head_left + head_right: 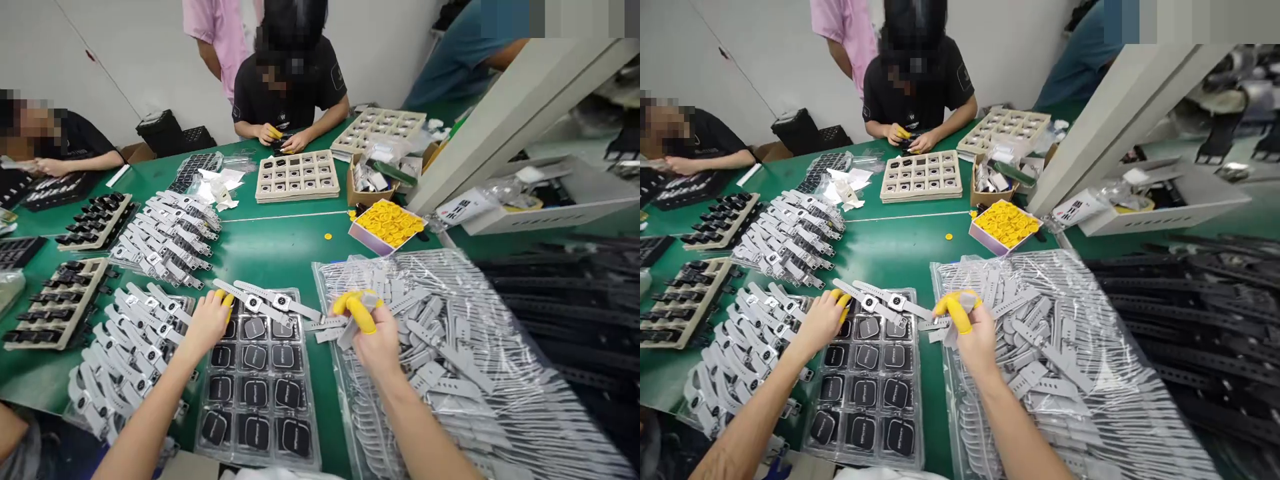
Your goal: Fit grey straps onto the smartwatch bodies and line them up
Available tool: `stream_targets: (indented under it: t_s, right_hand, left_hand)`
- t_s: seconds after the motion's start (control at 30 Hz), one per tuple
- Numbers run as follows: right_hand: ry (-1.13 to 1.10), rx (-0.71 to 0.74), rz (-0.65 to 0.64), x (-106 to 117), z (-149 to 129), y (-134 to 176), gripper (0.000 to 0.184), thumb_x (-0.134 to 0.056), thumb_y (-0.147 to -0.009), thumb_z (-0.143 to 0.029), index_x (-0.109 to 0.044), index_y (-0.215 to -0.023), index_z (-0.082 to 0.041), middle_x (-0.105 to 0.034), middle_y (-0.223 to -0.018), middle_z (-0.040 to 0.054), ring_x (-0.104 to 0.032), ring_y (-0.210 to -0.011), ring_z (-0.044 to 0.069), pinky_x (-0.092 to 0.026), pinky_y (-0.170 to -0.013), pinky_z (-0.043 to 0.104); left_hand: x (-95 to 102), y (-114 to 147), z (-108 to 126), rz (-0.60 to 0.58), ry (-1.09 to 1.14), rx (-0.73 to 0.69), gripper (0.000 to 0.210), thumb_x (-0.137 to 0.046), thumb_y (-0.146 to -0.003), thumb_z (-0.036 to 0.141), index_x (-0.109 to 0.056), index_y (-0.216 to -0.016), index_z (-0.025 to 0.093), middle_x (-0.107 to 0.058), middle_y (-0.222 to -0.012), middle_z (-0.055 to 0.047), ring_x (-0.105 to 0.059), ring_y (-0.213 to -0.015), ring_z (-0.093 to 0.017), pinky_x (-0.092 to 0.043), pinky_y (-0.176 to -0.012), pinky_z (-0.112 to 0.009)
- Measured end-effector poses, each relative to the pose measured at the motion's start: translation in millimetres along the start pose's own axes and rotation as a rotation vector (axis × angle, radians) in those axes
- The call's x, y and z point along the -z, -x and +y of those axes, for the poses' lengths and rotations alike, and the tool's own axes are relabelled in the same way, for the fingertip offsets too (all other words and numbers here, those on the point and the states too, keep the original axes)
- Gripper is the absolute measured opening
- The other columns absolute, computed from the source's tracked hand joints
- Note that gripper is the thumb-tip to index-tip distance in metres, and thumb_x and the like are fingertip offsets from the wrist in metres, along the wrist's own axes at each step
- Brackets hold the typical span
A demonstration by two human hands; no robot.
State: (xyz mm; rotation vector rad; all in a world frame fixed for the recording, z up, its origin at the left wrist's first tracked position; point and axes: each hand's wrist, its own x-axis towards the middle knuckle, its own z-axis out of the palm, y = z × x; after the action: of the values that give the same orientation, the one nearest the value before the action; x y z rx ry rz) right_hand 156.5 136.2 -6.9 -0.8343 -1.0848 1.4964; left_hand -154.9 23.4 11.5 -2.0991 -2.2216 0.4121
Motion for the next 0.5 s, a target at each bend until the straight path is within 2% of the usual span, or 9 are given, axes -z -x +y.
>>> stream_targets:
  t_s: [0.1,0.17,0.23,0.3,0.37,0.43,0.5]
  right_hand:
    - [-0.138,-0.145,-0.098,-6,-3,9,0.026,-0.069,-0.095,-0.048,-0.063,-0.087,-0.024,-0.057,-0.058,-0.0047,-0.048,-0.047,0.013,-0.041,-0.048,0.026]
    - [-0.222,-0.215,-0.172,-11,-4,15,0.029,-0.069,-0.095,-0.052,-0.065,-0.090,-0.024,-0.049,-0.052,-0.0066,-0.036,-0.042,0.011,-0.032,-0.044,0.024]
    - [-0.323,-0.283,-0.253,-17,-3,21,0.039,-0.061,-0.097,-0.060,-0.067,-0.091,-0.021,-0.046,-0.053,-0.0056,-0.032,-0.046,0.010,-0.033,-0.048,0.024]
    - [-0.409,-0.370,-0.321,-24,1,26,0.048,-0.053,-0.098,-0.065,-0.068,-0.090,-0.020,-0.046,-0.056,-0.0036,-0.033,-0.049,0.011,-0.036,-0.051,0.025]
    - [-0.429,-0.452,-0.344,-31,7,31,0.047,-0.057,-0.096,-0.064,-0.066,-0.084,-0.020,-0.049,-0.059,-0.0022,-0.036,-0.051,0.011,-0.037,-0.051,0.025]
    - [-0.376,-0.495,-0.317,-36,14,34,0.042,-0.067,-0.091,-0.061,-0.061,-0.080,-0.021,-0.053,-0.061,-0.0021,-0.039,-0.051,0.011,-0.038,-0.050,0.024]
    - [-0.284,-0.506,-0.281,-40,20,36,0.041,-0.074,-0.087,-0.059,-0.057,-0.082,-0.022,-0.054,-0.059,-0.0037,-0.041,-0.050,0.011,-0.037,-0.048,0.024]
  left_hand:
    - [-1.8,-1,-10,0.015,0.120,0.042,0.025,-0.049,-0.099,0.017,-0.069,-0.114,0.014,-0.069,-0.113,-0.018,-0.060,-0.109,-0.035,-0.050,-0.090,-0.048]
    - [8.1,1,-15,0.020,0.247,0.093,0.019,-0.052,-0.096,0.015,-0.068,-0.107,0.015,-0.070,-0.104,-0.016,-0.063,-0.104,-0.033,-0.051,-0.088,-0.045]
    - [26.9,4,-8,0.041,0.513,0.181,0.016,-0.052,-0.096,0.017,-0.064,-0.107,0.017,-0.070,-0.101,-0.012,-0.065,-0.096,-0.029,-0.052,-0.082,-0.040]
    - [47.4,4,14,0.083,0.931,0.244,0.017,-0.049,-0.101,0.026,-0.058,-0.114,0.019,-0.071,-0.104,-0.010,-0.068,-0.091,-0.024,-0.053,-0.078,-0.036]
    - [59.7,-1,49,0.134,1.306,0.182,0.021,-0.046,-0.105,0.033,-0.052,-0.120,0.020,-0.070,-0.105,-0.008,-0.068,-0.093,-0.021,-0.055,-0.082,-0.033]
    - [58.6,-8,85,0.063,1.479,0.030,0.021,-0.044,-0.105,0.032,-0.052,-0.121,0.019,-0.069,-0.110,-0.010,-0.069,-0.096,-0.020,-0.056,-0.088,-0.035]
    - [46.2,-16,112,0.043,1.498,-0.075,0.026,-0.046,-0.103,0.025,-0.052,-0.128,0.019,-0.067,-0.123,-0.013,-0.067,-0.112,-0.022,-0.054,-0.100,-0.039]
